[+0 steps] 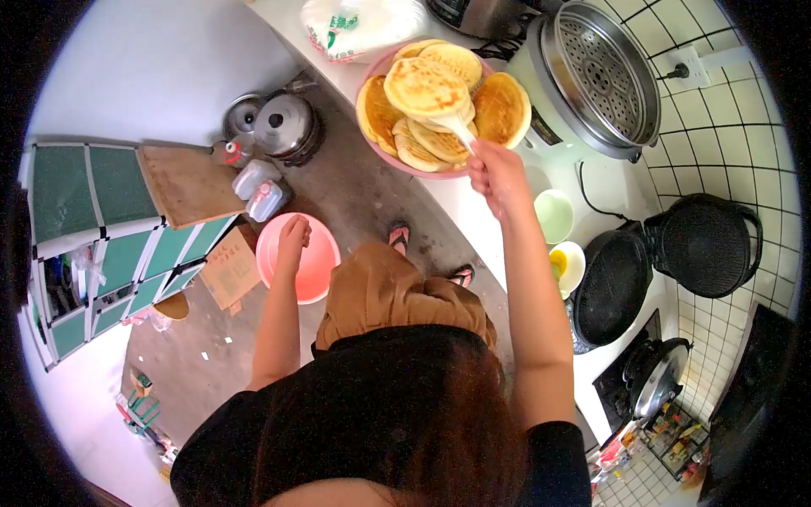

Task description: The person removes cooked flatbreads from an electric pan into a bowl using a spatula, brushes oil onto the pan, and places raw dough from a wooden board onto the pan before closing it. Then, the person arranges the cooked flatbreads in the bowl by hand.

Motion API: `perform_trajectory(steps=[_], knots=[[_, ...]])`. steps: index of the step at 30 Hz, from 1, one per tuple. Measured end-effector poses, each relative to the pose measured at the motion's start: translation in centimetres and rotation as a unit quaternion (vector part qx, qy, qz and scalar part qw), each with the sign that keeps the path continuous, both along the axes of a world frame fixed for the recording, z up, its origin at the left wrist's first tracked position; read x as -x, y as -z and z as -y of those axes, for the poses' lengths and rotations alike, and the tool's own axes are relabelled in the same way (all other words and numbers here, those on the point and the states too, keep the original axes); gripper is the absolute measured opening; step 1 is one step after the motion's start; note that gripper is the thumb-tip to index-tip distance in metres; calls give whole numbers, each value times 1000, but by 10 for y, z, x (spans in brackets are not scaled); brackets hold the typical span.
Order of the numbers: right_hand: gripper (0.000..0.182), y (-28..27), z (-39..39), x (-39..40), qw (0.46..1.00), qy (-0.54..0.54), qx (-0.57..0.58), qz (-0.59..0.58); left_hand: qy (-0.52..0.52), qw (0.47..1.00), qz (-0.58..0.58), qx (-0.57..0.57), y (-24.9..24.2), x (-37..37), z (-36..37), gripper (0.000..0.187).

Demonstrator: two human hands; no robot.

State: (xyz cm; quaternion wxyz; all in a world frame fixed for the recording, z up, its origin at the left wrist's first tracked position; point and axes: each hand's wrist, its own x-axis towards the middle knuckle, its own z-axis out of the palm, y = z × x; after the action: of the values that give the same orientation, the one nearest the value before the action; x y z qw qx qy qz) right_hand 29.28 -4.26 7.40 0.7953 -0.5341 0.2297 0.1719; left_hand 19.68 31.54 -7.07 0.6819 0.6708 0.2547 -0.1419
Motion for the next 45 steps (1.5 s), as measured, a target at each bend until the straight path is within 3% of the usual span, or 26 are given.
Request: perform_trajectory(steps=[6, 11, 13, 15, 17, 18, 21, 29, 37, 40, 45], knots=[[16, 13, 6, -84, 978, -100, 173, -56, -23, 1000, -17, -10, -3, 10, -25, 14], [15, -45, -10, -146, 935, -203, 273, -97, 7, 997, 32, -63, -18, -7, -13, 16], [16, -61, -14, -162, 906, -247, 332, -91, 23, 992, 70, -99, -26, -28, 3, 15], [16, -73, -23, -160, 911, -218, 344, -69, 18, 993, 80, -80, -40, -55, 23, 16], [15, -79, -27, -154, 912, -187, 364, -28, 33, 981, 138, -130, -42, -83, 47, 23], [20, -74, -17, -153, 901, -223, 373, 3, 30, 983, 131, -124, -57, -96, 62, 26], [15, -64, -22, -114, 918, -148, 360, 76, 35, 976, 138, -164, -62, -131, 96, 32], [21, -44, -4, -18, 954, -11, 298, -7, 60, 971, 103, -207, -70, -152, 124, 35], [20, -33, 12, 31, 971, 44, 233, -34, 58, 958, 106, -261, -75, -155, 132, 34], [20, -31, 13, 39, 974, 56, 215, -36, 45, 958, 120, -255, -94, -155, 137, 32], [19, -28, 16, 47, 978, 68, 194, -30, 91, 919, 165, -346, -129, -164, 135, 33]])
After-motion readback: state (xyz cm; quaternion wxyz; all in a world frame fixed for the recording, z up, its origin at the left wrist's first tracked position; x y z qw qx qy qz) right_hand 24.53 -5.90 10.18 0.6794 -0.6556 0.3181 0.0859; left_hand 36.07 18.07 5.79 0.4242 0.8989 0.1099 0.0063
